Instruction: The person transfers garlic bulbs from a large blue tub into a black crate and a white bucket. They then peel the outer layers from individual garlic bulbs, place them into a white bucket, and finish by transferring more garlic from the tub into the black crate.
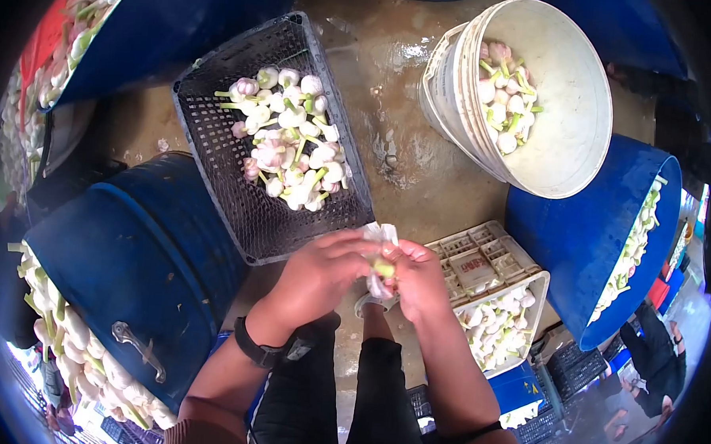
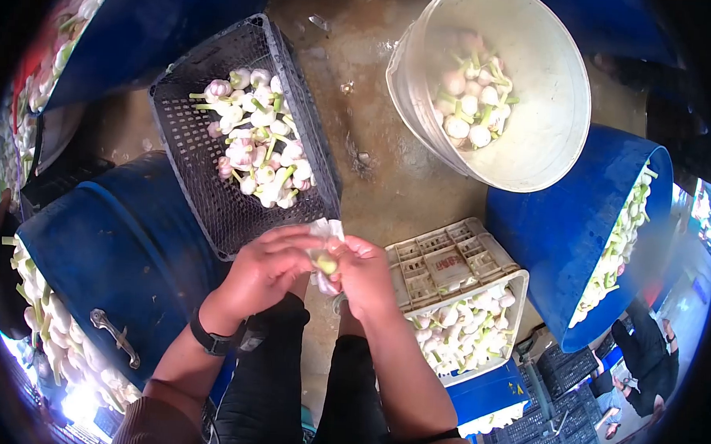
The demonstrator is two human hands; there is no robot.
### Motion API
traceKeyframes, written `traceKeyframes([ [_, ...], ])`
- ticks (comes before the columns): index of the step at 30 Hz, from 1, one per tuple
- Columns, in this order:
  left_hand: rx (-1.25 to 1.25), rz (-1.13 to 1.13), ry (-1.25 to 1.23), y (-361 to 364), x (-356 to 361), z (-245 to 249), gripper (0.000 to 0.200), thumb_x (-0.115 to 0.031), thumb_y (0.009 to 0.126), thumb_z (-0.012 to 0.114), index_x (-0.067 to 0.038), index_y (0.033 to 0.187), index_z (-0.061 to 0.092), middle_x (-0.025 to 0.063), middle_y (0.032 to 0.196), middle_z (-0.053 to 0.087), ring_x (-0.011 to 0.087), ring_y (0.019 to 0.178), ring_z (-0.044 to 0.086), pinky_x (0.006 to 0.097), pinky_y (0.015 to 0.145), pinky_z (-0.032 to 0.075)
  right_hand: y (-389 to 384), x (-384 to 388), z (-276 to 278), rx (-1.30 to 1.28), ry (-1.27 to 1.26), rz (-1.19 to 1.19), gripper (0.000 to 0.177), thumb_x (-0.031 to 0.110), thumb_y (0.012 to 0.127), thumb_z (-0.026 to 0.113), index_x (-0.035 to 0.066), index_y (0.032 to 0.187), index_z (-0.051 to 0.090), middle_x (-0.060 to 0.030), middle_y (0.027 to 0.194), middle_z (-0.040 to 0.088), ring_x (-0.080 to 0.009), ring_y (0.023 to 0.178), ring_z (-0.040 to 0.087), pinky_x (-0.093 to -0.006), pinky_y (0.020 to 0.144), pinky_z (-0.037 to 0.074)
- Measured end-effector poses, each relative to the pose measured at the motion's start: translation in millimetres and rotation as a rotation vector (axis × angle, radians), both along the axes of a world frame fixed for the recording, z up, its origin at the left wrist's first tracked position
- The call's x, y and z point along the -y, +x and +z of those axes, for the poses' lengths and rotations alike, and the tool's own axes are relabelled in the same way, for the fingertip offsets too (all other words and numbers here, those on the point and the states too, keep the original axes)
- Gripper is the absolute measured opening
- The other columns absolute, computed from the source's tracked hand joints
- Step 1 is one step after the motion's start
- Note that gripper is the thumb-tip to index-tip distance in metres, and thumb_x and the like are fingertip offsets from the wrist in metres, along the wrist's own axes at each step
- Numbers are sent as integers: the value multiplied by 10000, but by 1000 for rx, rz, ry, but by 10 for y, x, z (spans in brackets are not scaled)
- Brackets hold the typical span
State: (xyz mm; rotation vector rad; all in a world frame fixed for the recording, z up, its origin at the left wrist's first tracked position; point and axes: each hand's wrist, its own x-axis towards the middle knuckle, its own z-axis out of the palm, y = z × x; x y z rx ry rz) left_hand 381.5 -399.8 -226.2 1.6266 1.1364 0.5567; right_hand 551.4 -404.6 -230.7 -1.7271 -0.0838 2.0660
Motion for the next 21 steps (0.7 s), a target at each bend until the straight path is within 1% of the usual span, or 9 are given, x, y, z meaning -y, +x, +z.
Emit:
traceKeyframes([
  [3,-163,-48,-104,86,47,137,346,-31,651,682,-105,984,621,34,937,611,253,839,570,383,719,444,62,8,44,-10,57,72,150,107,899,520,13,823,609,9,615,523,-33,470,406,-213,408,321],
  [4,-160,-46,-109,106,76,122,346,-31,651,682,-105,984,621,34,937,611,253,839,570,383,719,444,80,19,69,-24,90,139,149,105,899,519,15,819,606,16,602,508,-32,458,388,-217,396,304],
  [6,-191,-60,211,157,122,62,337,-47,639,695,-105,964,629,17,926,610,232,840,561,360,696,433,113,41,61,-86,49,139,145,99,901,515,14,828,607,17,596,500,-34,463,385,-222,402,302],
  [10,-166,-12,260,179,201,29,295,-33,646,688,-104,927,635,35,899,607,235,830,567,349,714,442,148,-70,154,-26,50,108,144,110,902,519,16,845,612,5,618,537,-41,476,415,-219,424,332],
  [12,104,249,119,152,223,15,235,12,667,667,-85,878,629,59,889,612,235,817,577,331,735,451,244,-29,51,229,164,109,152,131,904,521,13,899,617,-1,634,557,-47,478,448,-215,436,366],
  [14,316,644,-203,183,271,131,181,60,692,693,-23,822,598,89,890,606,185,824,584,295,736,463,656,18,-142,304,143,47,156,124,902,519,9,946,616,-5,683,578,-47,539,500,-205,469,398],
  [16,467,895,-319,156,245,169,163,74,706,691,-8,799,586,79,875,579,158,810,567,263,734,457,794,-8,-76,426,177,65,141,107,893,527,16,953,617,-10,705,586,-47,569,516,-204,485,410],
  [18,442,921,-313,143,287,117,168,78,697,698,-5,781,578,62,870,554,142,800,554,248,734,450,765,32,0,550,203,88,131,90,884,535,23,960,619,-14,728,594,-48,598,531,-203,502,422],
  [21,151,816,-105,227,340,90,181,60,685,713,-25,779,584,75,848,577,164,768,576,262,695,468,439,76,167,378,449,255,127,64,828,611,31,949,622,-36,744,602,-58,654,537,-215,566,442],
])
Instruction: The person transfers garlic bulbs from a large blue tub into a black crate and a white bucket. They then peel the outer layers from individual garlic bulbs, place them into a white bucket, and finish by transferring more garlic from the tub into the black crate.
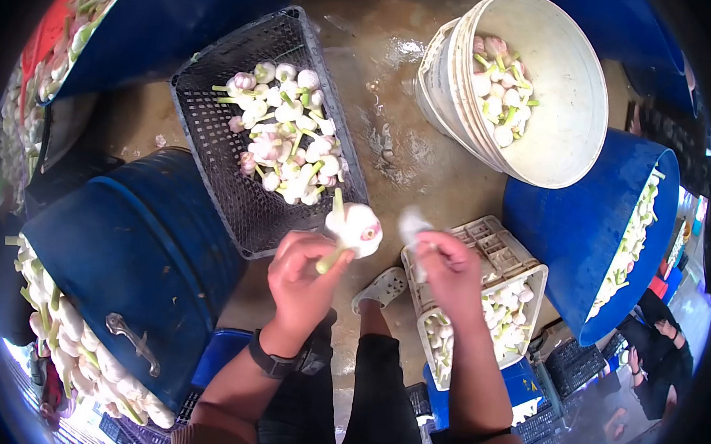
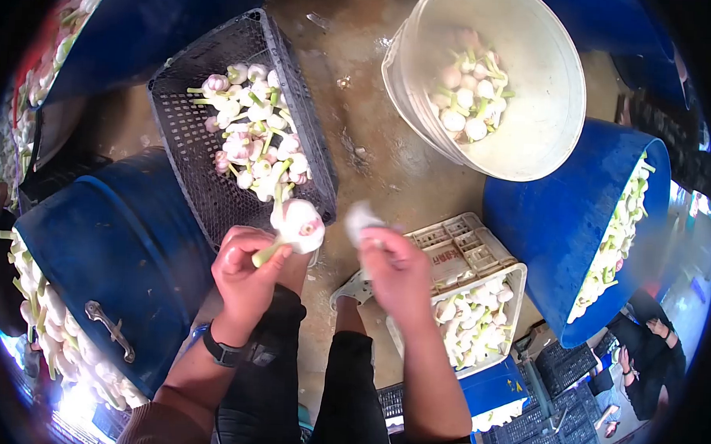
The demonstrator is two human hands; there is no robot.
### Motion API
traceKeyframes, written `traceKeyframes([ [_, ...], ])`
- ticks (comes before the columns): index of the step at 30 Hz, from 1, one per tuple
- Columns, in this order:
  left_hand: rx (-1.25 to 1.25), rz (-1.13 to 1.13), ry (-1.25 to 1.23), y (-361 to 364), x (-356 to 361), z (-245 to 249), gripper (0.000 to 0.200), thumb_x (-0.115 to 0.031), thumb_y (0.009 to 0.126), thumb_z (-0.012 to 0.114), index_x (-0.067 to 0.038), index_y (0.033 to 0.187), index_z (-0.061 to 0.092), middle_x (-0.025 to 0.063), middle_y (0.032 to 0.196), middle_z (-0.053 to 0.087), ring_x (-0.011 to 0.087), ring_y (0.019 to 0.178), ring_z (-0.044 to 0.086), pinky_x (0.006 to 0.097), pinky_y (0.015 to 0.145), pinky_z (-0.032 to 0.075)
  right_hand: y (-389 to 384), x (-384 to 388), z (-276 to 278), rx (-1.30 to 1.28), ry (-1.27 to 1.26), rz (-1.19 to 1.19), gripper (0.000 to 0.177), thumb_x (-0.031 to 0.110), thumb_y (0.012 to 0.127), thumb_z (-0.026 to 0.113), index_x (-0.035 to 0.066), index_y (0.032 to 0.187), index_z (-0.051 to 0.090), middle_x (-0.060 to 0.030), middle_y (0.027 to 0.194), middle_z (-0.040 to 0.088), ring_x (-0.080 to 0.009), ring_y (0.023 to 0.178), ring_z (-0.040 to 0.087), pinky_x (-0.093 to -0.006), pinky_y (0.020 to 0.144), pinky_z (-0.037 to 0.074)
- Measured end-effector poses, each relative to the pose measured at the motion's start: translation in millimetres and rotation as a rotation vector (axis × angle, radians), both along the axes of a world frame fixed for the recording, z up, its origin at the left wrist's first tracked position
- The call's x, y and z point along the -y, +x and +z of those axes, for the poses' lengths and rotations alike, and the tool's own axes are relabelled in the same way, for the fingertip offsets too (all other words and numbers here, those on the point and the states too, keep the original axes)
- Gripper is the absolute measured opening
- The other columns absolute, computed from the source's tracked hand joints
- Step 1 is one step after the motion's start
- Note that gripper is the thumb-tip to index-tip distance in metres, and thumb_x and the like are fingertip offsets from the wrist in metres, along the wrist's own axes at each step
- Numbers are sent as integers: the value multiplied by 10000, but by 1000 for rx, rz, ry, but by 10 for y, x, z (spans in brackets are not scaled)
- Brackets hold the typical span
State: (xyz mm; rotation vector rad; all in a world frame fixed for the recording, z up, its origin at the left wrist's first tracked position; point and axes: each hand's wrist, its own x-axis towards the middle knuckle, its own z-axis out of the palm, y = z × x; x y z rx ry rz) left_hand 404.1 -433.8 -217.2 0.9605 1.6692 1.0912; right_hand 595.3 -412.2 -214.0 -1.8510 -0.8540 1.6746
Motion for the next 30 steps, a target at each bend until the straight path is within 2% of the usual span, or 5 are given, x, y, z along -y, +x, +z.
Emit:
traceKeyframes([
  [6,-417,-416,345,50,-51,95,255,1,602,724,-64,829,628,71,798,604,249,692,597,325,590,501,-416,-280,190,397,440,448,247,194,712,702,56,892,605,-139,780,602,-320,729,587,-382,636,490],
  [13,-331,-447,301,28,-8,132,217,49,614,741,-19,739,577,115,792,604,236,701,596,315,632,485,-323,-138,2,551,626,651,174,89,739,668,34,894,609,-128,752,581,-299,687,583,-351,640,478],
  [16,-134,-99,67,56,125,133,251,72,630,736,-32,735,533,78,757,555,170,717,551,268,643,448,-72,-94,-281,805,525,437,128,55,746,646,15,863,613,-144,763,594,-300,682,587,-337,650,483],
  [19,-82,25,16,82,163,84,272,76,618,742,-37,742,527,70,753,546,174,719,547,263,640,443,-78,-70,-208,431,37,172,114,41,736,647,-6,833,610,-163,776,611,-302,692,597,-330,660,485],
  [30,-447,-278,352,67,-4,115,234,44,620,742,-60,717,555,72,718,571,235,656,576,317,594,476,-501,-97,153,448,395,449,103,129,718,638,55,786,617,-164,708,607,-326,628,605,-388,575,495],
])
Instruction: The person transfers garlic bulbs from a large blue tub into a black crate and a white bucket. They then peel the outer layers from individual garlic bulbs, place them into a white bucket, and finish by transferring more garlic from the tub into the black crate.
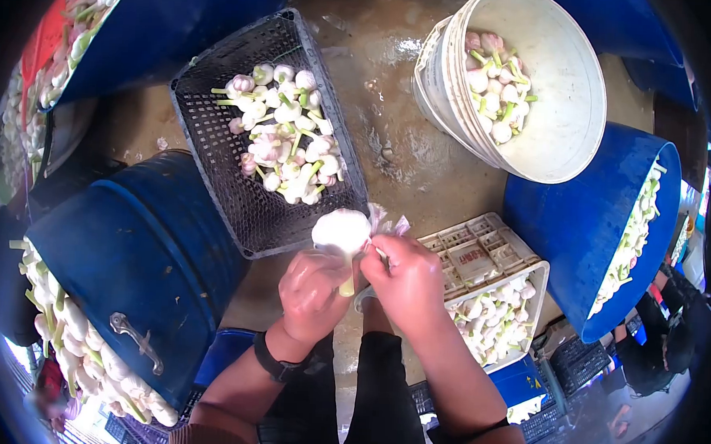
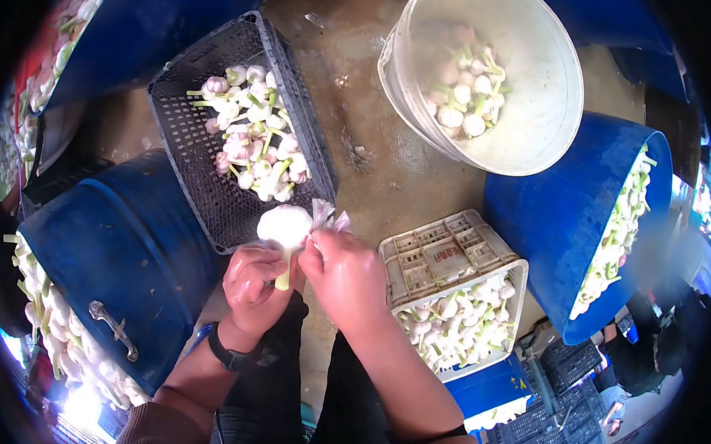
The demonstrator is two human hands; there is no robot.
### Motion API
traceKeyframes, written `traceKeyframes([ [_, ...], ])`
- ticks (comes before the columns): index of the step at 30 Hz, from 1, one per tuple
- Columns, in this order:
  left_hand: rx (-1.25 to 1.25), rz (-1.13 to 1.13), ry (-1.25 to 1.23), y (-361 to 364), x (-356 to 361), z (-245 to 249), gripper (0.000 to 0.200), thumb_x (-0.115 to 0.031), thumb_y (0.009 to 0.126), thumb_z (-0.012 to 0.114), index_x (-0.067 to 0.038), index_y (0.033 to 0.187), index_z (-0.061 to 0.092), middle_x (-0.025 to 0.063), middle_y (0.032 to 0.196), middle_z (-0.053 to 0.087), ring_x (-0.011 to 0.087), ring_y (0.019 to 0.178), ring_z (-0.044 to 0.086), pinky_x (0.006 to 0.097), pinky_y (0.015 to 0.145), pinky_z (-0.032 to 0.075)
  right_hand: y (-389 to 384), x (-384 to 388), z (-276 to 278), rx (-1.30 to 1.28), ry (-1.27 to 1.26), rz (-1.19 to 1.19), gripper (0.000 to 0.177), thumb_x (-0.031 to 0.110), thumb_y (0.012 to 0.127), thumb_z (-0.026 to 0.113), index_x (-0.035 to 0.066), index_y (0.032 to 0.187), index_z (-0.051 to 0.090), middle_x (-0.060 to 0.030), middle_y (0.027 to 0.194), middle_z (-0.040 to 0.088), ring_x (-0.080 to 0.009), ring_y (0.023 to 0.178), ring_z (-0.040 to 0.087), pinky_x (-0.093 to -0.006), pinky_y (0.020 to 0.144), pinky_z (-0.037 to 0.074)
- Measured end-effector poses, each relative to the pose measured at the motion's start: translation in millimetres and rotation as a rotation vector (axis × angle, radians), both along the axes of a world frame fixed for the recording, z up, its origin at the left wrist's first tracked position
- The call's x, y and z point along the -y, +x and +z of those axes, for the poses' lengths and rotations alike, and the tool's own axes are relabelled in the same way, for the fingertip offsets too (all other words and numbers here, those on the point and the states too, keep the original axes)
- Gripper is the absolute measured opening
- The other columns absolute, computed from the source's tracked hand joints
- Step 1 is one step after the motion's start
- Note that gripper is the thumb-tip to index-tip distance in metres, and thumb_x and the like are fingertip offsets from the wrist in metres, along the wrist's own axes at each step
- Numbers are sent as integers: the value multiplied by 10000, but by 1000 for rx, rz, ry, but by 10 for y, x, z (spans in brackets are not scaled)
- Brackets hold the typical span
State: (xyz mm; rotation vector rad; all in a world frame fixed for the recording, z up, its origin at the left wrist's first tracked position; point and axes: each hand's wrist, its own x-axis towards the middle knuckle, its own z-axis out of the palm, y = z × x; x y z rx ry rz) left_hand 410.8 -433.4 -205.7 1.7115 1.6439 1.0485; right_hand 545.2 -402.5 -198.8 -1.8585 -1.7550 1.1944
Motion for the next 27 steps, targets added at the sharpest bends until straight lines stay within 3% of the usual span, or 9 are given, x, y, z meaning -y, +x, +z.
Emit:
traceKeyframes([
  [5,126,228,-166,50,35,27,222,40,678,706,-58,744,518,53,729,579,195,628,565,288,592,465,209,76,-362,46,-186,-188,93,108,709,611,21,743,613,-190,722,611,-343,631,604,-392,571,489],
  [7,1127,783,-640,82,-18,86,190,39,753,643,-75,770,491,40,743,583,154,633,560,274,595,464,437,137,-581,163,-264,-219,98,102,705,606,13,745,617,-199,726,612,-344,636,605,-391,575,487],
  [8,1250,792,-684,34,11,55,153,14,813,587,-93,794,480,42,741,576,134,643,558,271,609,470,585,182,-710,285,-297,-156,102,101,706,602,17,760,625,-198,719,610,-342,629,605,-390,576,484],
  [10,1296,823,-733,-17,18,22,137,-18,817,590,-104,786,488,30,734,564,120,639,551,249,603,462,645,202,-749,407,-329,-91,109,100,707,598,20,774,632,-198,712,608,-340,621,605,-390,577,482],
  [12,1344,858,-785,-41,13,-25,125,-51,822,593,-115,779,496,18,727,552,106,635,545,227,596,455,620,194,-635,-50,-414,-228,123,115,715,610,16,787,619,-187,699,609,-336,612,601,-390,574,481],
  [13,1364,904,-834,-43,10,-52,126,-48,823,586,-116,774,492,20,726,553,109,623,542,227,594,455,555,199,-551,-48,-419,-227,123,115,715,610,16,787,619,-187,699,609,-336,612,601,-390,574,481],
  [15,1381,947,-886,-26,20,-75,127,-46,825,578,-116,769,488,22,725,553,112,611,540,228,591,455,302,168,-355,-358,-495,-229,104,86,745,633,21,823,611,-115,702,616,-191,595,586,-295,559,458],
  [21,1146,833,-764,64,29,-9,192,15,821,539,-98,808,385,54,758,521,140,630,531,281,602,459,-50,14,-116,-62,-68,85,107,71,735,630,2,799,578,-156,716,596,-284,612,584,-336,581,472],
  [27,1044,708,-764,-3,46,-5,194,35,818,522,-99,769,391,37,760,512,131,627,523,280,578,454,18,50,-275,-124,-139,60,125,118,728,599,10,717,536,-175,718,578,-357,665,580,-420,592,469],
])
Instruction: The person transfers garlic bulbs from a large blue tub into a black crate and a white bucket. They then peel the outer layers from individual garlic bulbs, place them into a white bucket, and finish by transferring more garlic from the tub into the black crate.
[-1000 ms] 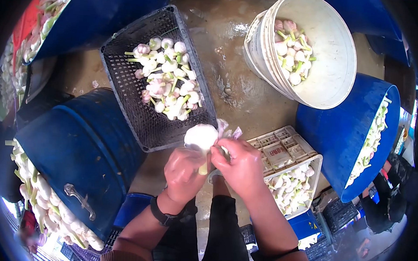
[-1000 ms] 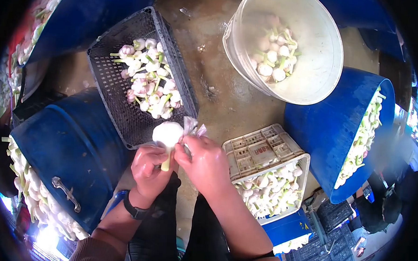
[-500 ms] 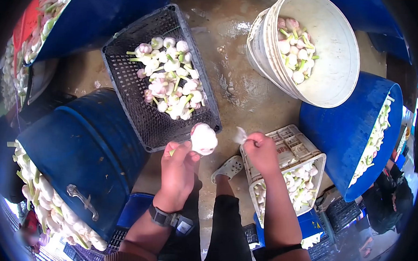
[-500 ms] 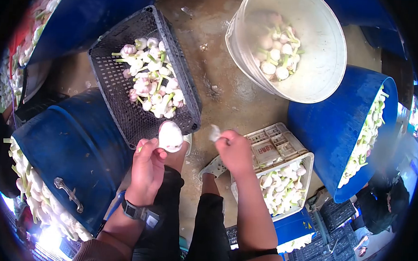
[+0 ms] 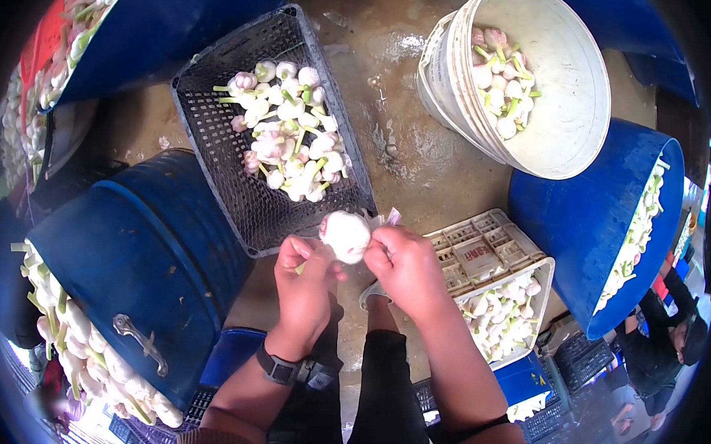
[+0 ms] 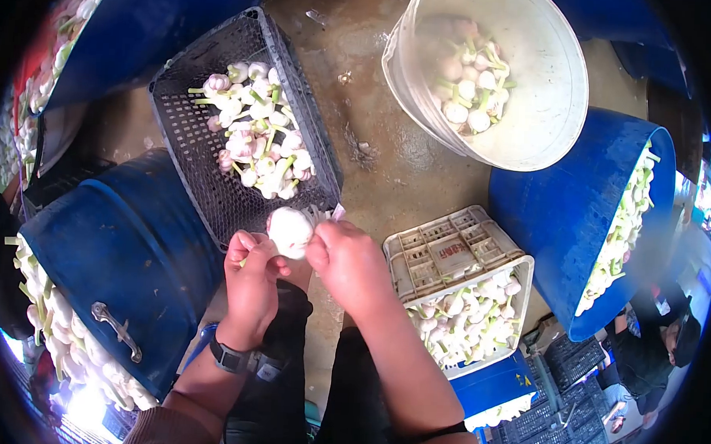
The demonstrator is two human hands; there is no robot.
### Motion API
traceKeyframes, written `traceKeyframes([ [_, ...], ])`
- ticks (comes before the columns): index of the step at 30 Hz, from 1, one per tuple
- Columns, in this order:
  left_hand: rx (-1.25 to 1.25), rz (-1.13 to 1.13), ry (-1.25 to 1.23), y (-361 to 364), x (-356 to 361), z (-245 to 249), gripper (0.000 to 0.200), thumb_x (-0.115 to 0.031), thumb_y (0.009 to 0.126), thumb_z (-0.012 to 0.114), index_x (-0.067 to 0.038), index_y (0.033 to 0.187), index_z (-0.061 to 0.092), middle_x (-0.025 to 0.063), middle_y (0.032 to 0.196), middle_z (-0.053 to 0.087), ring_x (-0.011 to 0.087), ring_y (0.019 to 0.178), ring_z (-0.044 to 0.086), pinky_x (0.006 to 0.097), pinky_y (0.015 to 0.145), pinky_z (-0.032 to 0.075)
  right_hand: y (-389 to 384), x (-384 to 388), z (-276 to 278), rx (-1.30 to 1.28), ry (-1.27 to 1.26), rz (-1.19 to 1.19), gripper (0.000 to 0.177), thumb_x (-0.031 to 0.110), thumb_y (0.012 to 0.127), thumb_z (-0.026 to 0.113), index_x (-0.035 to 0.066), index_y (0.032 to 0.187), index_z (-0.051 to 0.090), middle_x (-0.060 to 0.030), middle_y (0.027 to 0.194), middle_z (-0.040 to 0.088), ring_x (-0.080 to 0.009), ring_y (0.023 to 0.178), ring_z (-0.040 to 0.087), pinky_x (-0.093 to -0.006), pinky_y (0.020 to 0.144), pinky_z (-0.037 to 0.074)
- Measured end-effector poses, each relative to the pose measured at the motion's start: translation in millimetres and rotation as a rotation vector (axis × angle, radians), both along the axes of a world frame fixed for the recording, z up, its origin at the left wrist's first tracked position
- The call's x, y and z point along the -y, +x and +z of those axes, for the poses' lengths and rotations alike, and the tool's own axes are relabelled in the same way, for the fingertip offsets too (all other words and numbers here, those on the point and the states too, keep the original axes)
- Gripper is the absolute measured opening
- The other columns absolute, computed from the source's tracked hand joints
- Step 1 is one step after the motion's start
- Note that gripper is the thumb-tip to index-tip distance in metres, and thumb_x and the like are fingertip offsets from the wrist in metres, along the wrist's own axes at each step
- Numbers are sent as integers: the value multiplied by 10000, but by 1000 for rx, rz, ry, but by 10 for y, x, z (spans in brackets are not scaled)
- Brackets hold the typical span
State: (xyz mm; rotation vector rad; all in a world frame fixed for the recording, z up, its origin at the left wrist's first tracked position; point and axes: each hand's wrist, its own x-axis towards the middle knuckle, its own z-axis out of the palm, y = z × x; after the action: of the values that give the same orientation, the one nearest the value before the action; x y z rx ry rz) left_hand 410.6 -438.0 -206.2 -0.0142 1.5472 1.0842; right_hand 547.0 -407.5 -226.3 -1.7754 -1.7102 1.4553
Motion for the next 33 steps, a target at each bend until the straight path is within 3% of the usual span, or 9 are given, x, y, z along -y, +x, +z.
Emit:
traceKeyframes([
  [3,186,67,29,-44,20,-20,149,-44,834,538,-124,764,432,9,753,537,103,618,526,232,559,458,123,74,-158,16,-43,-71,63,52,727,573,-7,748,573,-152,677,576,-252,580,564,-312,551,445],
  [7,409,284,-188,-90,4,-62,140,-71,827,547,-139,768,440,32,814,564,119,654,501,244,603,437,195,80,-154,47,-147,-168,82,55,768,551,-15,788,589,-130,665,569,-191,601,567,-302,560,445],
  [8,430,302,-212,-92,11,-84,142,-84,825,552,-145,757,443,35,817,573,121,665,502,240,611,435,154,66,-91,47,-149,-167,82,55,768,551,-15,788,589,-130,665,569,-191,601,567,-302,560,445],
  [10,395,287,-178,-66,17,-102,139,-81,823,552,-137,750,447,19,781,564,109,640,509,231,578,442,20,23,51,-146,-160,-150,116,115,750,578,11,799,592,-175,767,597,-338,675,593,-383,604,469],
  [17,221,42,-53,-186,-20,-148,147,-46,811,516,-136,729,434,8,731,545,110,571,507,228,522,439,-113,-116,77,-2,-57,126,110,90,731,589,-10,770,566,-177,745,587,-331,667,580,-358,595,454],
  [24,350,39,-122,-347,-22,-366,124,-53,798,511,-140,742,443,8,719,537,105,554,500,223,479,422,-71,-52,-227,-65,-198,14,98,86,720,575,-11,709,562,-188,676,561,-344,615,568,-382,563,448],
  [30,568,274,-282,-504,-256,-561,60,-98,789,512,-128,764,466,12,686,530,88,545,488,196,450,400,279,-14,-692,402,-127,11,198,184,729,523,1,666,564,-228,751,590,-390,684,586,-437,642,487],
  [32,501,273,-241,-617,-327,-842,31,-112,793,501,-119,775,478,12,682,527,79,545,484,195,456,404,417,7,-798,406,-239,48,268,266,773,545,12,814,616,-210,768,609,-362,708,606,-424,673,492],
  [33,520,249,-215,-669,-403,-956,17,-121,802,493,-105,801,490,28,712,556,80,545,481,185,471,421,470,71,-883,577,-4,191,294,282,783,577,34,938,611,-206,860,617,-358,766,608,-412,695,485],
])
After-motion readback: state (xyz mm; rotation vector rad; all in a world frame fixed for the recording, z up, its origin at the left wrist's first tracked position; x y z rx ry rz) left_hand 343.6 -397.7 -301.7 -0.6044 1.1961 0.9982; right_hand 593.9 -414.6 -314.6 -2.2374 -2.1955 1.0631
